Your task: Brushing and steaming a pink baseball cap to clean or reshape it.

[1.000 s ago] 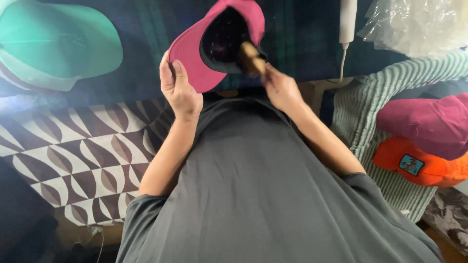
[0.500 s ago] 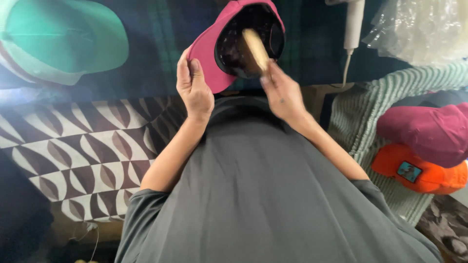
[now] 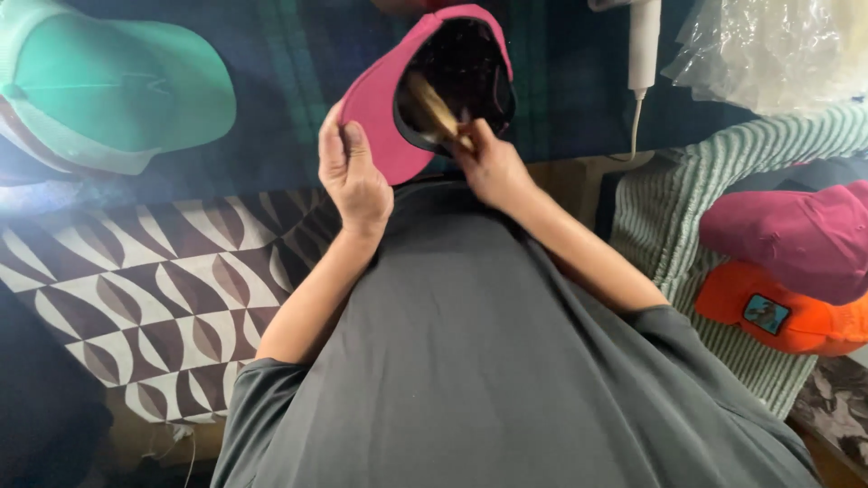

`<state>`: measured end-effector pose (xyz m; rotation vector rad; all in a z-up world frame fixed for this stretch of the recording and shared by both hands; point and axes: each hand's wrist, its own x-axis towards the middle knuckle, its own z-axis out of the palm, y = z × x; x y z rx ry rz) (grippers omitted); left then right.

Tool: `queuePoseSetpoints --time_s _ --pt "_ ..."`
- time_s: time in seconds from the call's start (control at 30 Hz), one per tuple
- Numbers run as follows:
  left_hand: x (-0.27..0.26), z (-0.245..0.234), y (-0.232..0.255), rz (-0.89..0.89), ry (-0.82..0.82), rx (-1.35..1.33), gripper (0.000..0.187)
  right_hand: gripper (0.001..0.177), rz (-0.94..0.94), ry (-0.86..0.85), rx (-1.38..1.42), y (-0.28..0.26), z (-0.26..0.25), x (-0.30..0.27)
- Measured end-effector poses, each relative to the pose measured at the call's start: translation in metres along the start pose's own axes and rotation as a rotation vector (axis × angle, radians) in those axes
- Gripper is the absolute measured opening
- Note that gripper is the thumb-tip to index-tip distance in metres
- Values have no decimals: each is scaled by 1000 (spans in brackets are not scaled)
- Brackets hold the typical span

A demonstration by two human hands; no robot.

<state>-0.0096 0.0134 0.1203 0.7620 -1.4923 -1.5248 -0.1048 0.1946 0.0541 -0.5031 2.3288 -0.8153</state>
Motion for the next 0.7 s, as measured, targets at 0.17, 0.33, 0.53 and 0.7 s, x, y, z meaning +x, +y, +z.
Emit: queuePoseSetpoints --time_s 0.17,0.33,0.53,0.7 --pt "11 -13 -2 14 6 19 26 21 -62 245 -298 -26 -34 -5" --pt "2 -4 4 -32 -6 28 25 30 -65 75 162 -22 -19 -20" --pt "-3 -9 -5 -33 10 95 26 31 -185 425 -537 -5 -42 -19" --pt "10 -2 33 -100 -54 170 26 28 -187 -76 -67 -7 -30 -19"
